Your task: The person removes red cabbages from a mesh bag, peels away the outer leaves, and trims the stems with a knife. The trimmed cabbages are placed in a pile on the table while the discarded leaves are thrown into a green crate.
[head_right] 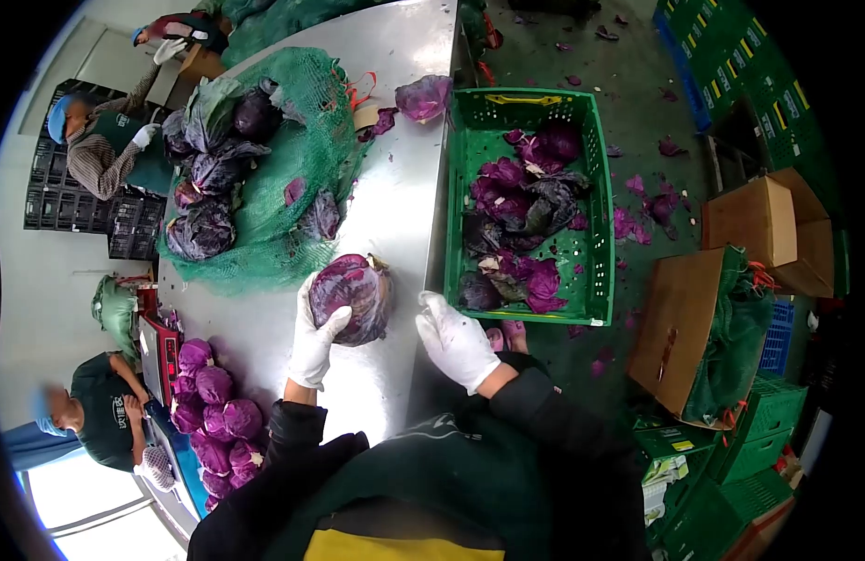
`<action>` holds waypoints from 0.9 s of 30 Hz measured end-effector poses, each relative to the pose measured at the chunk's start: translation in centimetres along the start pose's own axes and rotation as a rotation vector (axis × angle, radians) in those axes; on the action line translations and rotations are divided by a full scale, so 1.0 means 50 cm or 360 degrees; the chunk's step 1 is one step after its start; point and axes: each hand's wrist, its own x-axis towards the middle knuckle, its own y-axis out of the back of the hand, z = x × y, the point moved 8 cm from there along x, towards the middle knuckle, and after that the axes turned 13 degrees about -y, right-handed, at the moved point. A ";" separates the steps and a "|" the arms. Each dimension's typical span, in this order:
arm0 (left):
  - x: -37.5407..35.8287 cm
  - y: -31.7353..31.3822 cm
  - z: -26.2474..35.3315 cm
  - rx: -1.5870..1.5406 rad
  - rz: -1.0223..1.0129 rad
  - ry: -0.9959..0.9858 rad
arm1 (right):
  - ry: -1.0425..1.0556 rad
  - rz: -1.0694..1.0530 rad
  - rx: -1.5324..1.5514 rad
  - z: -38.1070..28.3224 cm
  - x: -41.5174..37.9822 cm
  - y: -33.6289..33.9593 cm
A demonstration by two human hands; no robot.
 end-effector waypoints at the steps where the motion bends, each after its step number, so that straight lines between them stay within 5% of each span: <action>1: 0.000 0.002 -0.010 -0.0081 0.0003 0.0051 | 0.0095 0.0034 -0.0061 -0.011 -0.002 -0.002; 9: 0.005 0.003 -0.038 -0.0230 -0.0052 0.0080 | 0.0300 0.0054 -0.0512 -0.051 0.007 -0.028; 12: 0.006 -0.003 -0.031 -0.0212 -0.0060 0.0102 | 0.0095 -0.0183 -0.0846 -0.046 0.023 -0.042; 22: 0.018 -0.025 -0.012 0.0129 0.0046 -0.0063 | -0.0047 -0.0440 -0.1015 0.003 0.072 -0.054; 27: 0.024 -0.007 -0.037 -0.0068 0.0029 0.0185 | 0.0014 -0.0485 -0.1003 -0.006 0.098 -0.069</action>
